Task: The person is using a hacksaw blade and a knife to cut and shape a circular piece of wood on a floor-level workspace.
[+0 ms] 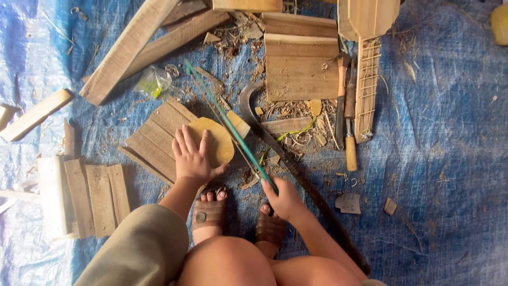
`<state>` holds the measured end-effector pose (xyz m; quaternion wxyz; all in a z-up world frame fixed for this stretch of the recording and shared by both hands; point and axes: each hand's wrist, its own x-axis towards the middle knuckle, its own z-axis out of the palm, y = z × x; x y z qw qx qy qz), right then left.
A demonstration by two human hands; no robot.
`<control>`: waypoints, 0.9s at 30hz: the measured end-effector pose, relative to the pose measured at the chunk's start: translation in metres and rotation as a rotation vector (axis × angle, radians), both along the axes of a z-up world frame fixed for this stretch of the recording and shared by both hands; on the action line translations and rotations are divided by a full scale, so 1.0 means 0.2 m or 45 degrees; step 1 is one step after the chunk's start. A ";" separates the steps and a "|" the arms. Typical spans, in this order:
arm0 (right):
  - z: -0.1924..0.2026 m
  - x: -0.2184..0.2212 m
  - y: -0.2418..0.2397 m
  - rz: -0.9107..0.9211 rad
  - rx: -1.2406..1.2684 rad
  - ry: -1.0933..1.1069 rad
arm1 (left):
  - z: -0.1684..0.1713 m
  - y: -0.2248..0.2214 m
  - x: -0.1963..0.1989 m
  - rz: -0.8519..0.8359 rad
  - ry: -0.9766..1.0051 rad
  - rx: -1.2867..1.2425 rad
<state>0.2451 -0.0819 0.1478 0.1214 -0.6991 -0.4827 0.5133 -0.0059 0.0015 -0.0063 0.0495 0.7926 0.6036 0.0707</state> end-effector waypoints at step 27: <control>-0.33 0.06 -0.05 -0.060 0.097 0.049 | -0.02 -0.01 -0.02 -0.070 -0.096 -0.008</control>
